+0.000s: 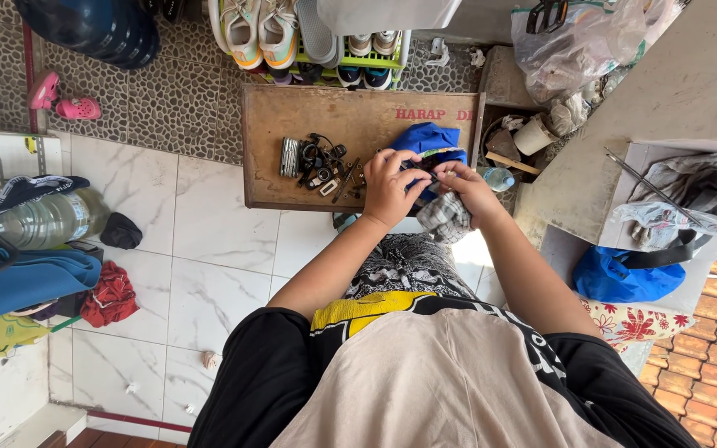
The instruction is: The recorder organizes various small metal mechanical parts, possibly from a bicycle, into pouches and boxes.
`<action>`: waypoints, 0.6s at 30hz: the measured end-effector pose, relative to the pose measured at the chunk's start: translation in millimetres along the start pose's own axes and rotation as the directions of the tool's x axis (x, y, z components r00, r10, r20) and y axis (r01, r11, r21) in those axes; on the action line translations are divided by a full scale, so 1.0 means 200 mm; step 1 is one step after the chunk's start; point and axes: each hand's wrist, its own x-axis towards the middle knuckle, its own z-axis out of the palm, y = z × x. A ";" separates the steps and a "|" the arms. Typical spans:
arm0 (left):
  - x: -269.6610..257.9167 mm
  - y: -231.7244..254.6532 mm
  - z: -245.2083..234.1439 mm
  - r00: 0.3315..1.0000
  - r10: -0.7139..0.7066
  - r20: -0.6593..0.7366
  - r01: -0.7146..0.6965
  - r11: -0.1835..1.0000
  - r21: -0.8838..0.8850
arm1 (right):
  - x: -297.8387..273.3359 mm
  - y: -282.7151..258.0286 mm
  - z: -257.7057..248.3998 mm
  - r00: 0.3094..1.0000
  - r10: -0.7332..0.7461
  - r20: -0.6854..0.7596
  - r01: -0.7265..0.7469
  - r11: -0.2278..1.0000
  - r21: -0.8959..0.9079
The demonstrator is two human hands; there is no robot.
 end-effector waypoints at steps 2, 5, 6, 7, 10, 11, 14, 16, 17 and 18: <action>0.00 -0.02 0.01 0.999 -0.027 0.040 0.023 0.996 0.083 | -0.09 -0.13 0.15 0.975 -0.153 -0.164 0.023 0.796 -0.605; 0.00 -0.05 0.05 0.990 -0.074 0.119 0.049 0.978 0.201 | -0.16 -0.26 0.29 0.909 -0.350 -0.227 -0.177 0.169 -0.970; 0.00 -0.05 0.06 0.982 -0.098 0.162 0.058 0.970 0.234 | -0.17 -0.29 0.32 0.905 -0.333 -0.265 -0.260 0.059 -0.964; 0.01 -0.06 0.08 0.982 -0.096 0.161 0.056 0.970 0.236 | -0.12 -0.24 0.28 0.904 -0.335 -0.265 -0.259 0.061 -0.964; 0.05 -0.08 0.15 0.981 -0.108 0.163 0.050 0.945 0.323 | 0.00 -0.10 0.15 0.861 -0.453 -0.231 -0.196 0.123 -0.973; 0.06 -0.10 0.18 0.984 -0.096 0.153 0.038 0.937 0.348 | 0.03 -0.06 0.11 0.888 -0.409 -0.210 -0.169 0.133 -0.977; 0.14 -0.11 0.20 0.980 -0.110 0.167 0.034 0.914 0.404 | 0.05 -0.09 0.13 0.925 -0.323 -0.201 -0.181 0.092 -0.979; 0.17 -0.17 0.28 0.973 -0.135 0.190 0.040 0.901 0.432 | 0.04 -0.16 0.17 0.934 -0.281 -0.221 -0.220 0.037 -0.975; 0.16 -0.24 0.37 0.970 -0.135 0.201 0.038 0.904 0.426 | 0.05 -0.19 0.17 0.937 -0.249 -0.244 -0.256 -0.016 -0.967; 0.15 -0.32 0.45 0.968 -0.135 0.211 0.035 0.907 0.420 | 0.05 -0.22 0.18 0.938 -0.217 -0.269 -0.290 -0.070 -0.955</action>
